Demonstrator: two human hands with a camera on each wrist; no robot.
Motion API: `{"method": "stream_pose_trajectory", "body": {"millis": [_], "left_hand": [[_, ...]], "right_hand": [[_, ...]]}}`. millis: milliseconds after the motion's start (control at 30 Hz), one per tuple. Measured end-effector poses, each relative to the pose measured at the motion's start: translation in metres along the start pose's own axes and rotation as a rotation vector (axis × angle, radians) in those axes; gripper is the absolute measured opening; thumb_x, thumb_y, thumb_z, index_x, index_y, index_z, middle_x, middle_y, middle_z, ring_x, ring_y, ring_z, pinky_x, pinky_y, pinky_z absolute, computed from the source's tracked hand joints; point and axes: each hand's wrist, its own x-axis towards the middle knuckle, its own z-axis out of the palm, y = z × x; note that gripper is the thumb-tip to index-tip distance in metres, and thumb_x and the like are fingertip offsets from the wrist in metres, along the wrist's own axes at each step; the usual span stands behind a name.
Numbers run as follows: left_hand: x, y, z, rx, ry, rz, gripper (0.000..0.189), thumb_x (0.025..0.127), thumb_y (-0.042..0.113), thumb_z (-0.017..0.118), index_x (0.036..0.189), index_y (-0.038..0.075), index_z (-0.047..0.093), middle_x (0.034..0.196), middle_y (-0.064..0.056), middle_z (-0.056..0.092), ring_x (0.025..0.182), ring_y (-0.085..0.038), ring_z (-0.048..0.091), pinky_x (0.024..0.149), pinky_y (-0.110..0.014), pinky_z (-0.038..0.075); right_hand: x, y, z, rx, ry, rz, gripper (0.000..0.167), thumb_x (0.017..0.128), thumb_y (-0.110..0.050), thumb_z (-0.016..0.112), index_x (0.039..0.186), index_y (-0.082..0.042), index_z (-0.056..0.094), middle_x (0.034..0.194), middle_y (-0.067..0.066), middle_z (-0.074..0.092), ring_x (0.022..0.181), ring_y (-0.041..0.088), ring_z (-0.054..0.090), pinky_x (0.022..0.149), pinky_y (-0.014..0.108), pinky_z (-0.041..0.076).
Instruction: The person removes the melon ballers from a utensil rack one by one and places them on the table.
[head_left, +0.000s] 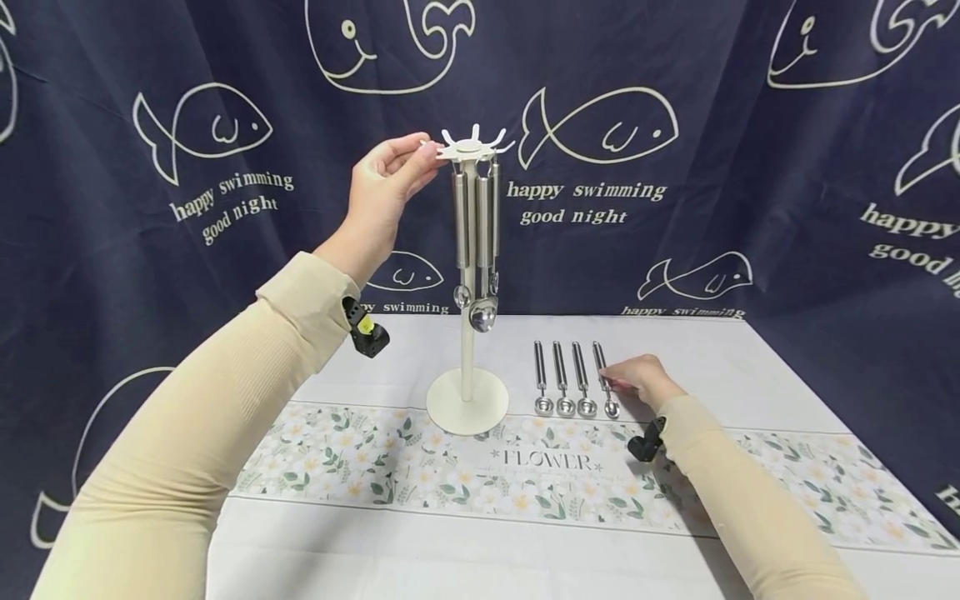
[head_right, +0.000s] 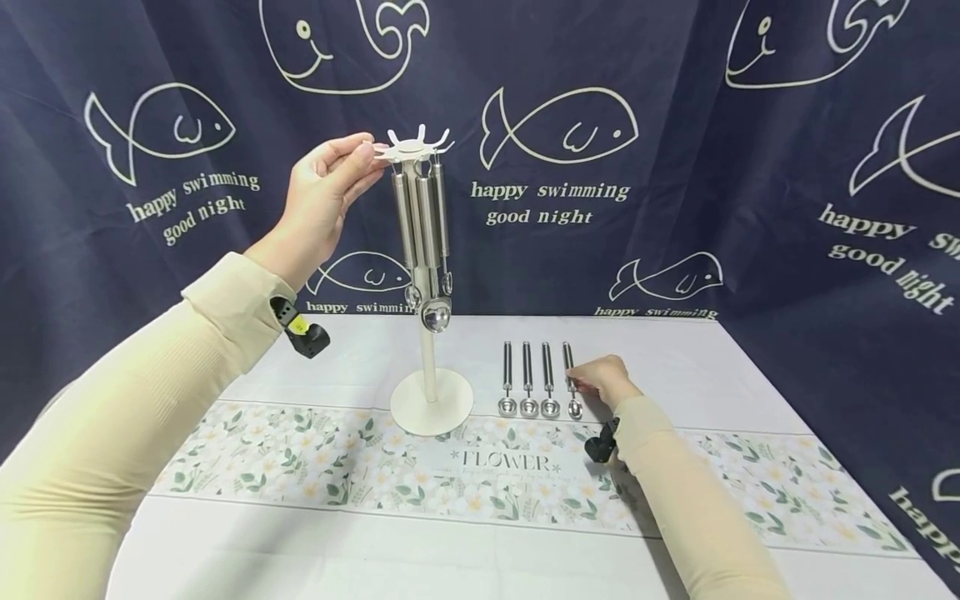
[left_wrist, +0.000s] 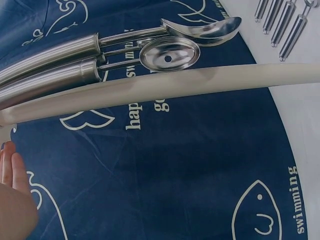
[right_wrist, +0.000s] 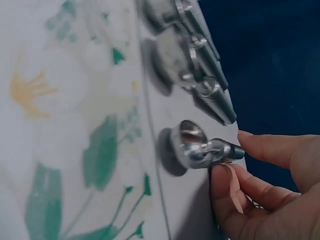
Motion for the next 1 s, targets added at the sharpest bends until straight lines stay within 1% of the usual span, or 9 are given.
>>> {"method": "stream_pose_trajectory", "body": {"millis": [200, 267, 333, 500, 667, 767, 833, 933, 1000], "left_hand": [[-0.001, -0.002, 0.001, 0.011, -0.009, -0.004, 0.033, 0.090, 0.001, 0.065, 0.121, -0.008, 0.055, 0.094, -0.003, 0.069, 0.091, -0.015, 0.070, 0.100, -0.029, 0.052], [-0.001, -0.002, 0.002, 0.007, -0.011, -0.005, 0.034, 0.090, 0.001, 0.065, 0.121, -0.009, 0.055, 0.094, -0.003, 0.069, 0.091, -0.014, 0.070, 0.100, -0.029, 0.052], [0.000, -0.002, 0.003, 0.002, -0.011, -0.004, 0.033, 0.090, 0.000, 0.065, 0.120, -0.008, 0.055, 0.094, -0.003, 0.068, 0.092, -0.016, 0.070, 0.100, -0.029, 0.052], [0.001, -0.002, 0.003, 0.007, -0.001, -0.002, 0.028, 0.089, 0.001, 0.067, 0.115, -0.004, 0.058, 0.093, -0.004, 0.068, 0.093, -0.018, 0.070, 0.100, -0.029, 0.052], [0.000, -0.001, 0.002, 0.013, -0.002, -0.001, 0.031, 0.089, 0.001, 0.067, 0.119, -0.004, 0.059, 0.092, -0.003, 0.068, 0.089, -0.014, 0.070, 0.100, -0.029, 0.052], [0.000, -0.001, 0.001, 0.018, -0.010, -0.005, 0.034, 0.089, 0.001, 0.067, 0.122, -0.004, 0.060, 0.095, -0.004, 0.069, 0.089, -0.012, 0.069, 0.100, -0.028, 0.052], [0.000, -0.001, 0.000, 0.023, -0.016, -0.008, 0.036, 0.090, 0.002, 0.067, 0.124, -0.005, 0.059, 0.096, -0.005, 0.069, 0.089, -0.012, 0.069, 0.100, -0.028, 0.052], [0.001, 0.000, 0.000, 0.029, -0.020, -0.011, 0.035, 0.089, 0.003, 0.067, 0.123, -0.005, 0.060, 0.098, -0.006, 0.070, 0.091, -0.013, 0.070, 0.100, -0.027, 0.052], [0.001, 0.000, 0.000, 0.031, -0.020, -0.011, 0.036, 0.089, 0.003, 0.067, 0.123, -0.006, 0.059, 0.098, -0.006, 0.070, 0.091, -0.012, 0.070, 0.100, -0.027, 0.052]], "right_hand": [[-0.003, 0.000, -0.009, 0.248, -0.118, 0.001, 0.004, 0.088, 0.004, 0.063, 0.091, 0.004, 0.064, 0.060, -0.003, 0.065, 0.056, 0.006, 0.065, 0.065, 0.022, 0.061], [-0.005, -0.002, -0.011, 0.303, -0.135, 0.000, 0.006, 0.088, 0.007, 0.061, 0.085, 0.002, 0.063, 0.060, -0.001, 0.066, 0.056, 0.006, 0.065, 0.067, 0.022, 0.061], [-0.008, -0.006, -0.014, 0.330, -0.150, -0.014, 0.009, 0.089, 0.008, 0.058, 0.084, 0.001, 0.061, 0.060, -0.001, 0.066, 0.057, 0.007, 0.065, 0.067, 0.022, 0.061], [-0.012, -0.019, -0.016, 0.370, -0.169, -0.040, 0.005, 0.090, 0.008, 0.056, 0.091, 0.003, 0.057, 0.060, -0.001, 0.065, 0.058, 0.007, 0.066, 0.071, 0.023, 0.061], [-0.013, -0.032, -0.015, 0.394, -0.188, -0.059, 0.005, 0.090, 0.007, 0.057, 0.091, 0.002, 0.057, 0.061, -0.002, 0.066, 0.058, 0.006, 0.066, 0.078, 0.025, 0.060], [-0.014, -0.038, -0.013, 0.374, -0.181, -0.083, 0.006, 0.090, 0.004, 0.059, 0.095, 0.001, 0.057, 0.064, -0.003, 0.066, 0.060, 0.005, 0.066, 0.083, 0.026, 0.059], [-0.015, -0.042, -0.013, 0.347, -0.169, -0.109, 0.018, 0.090, 0.002, 0.060, 0.108, 0.006, 0.056, 0.065, -0.006, 0.065, 0.062, 0.003, 0.065, 0.084, 0.024, 0.059], [-0.015, -0.048, -0.012, 0.307, -0.155, -0.158, 0.036, 0.092, -0.001, 0.060, 0.124, 0.011, 0.050, 0.071, -0.009, 0.064, 0.066, 0.001, 0.065, 0.089, 0.024, 0.057], [-0.016, -0.053, -0.013, 0.331, -0.168, -0.198, 0.032, 0.092, 0.000, 0.059, 0.122, 0.011, 0.052, 0.074, -0.008, 0.065, 0.068, 0.001, 0.065, 0.088, 0.023, 0.057]]}}
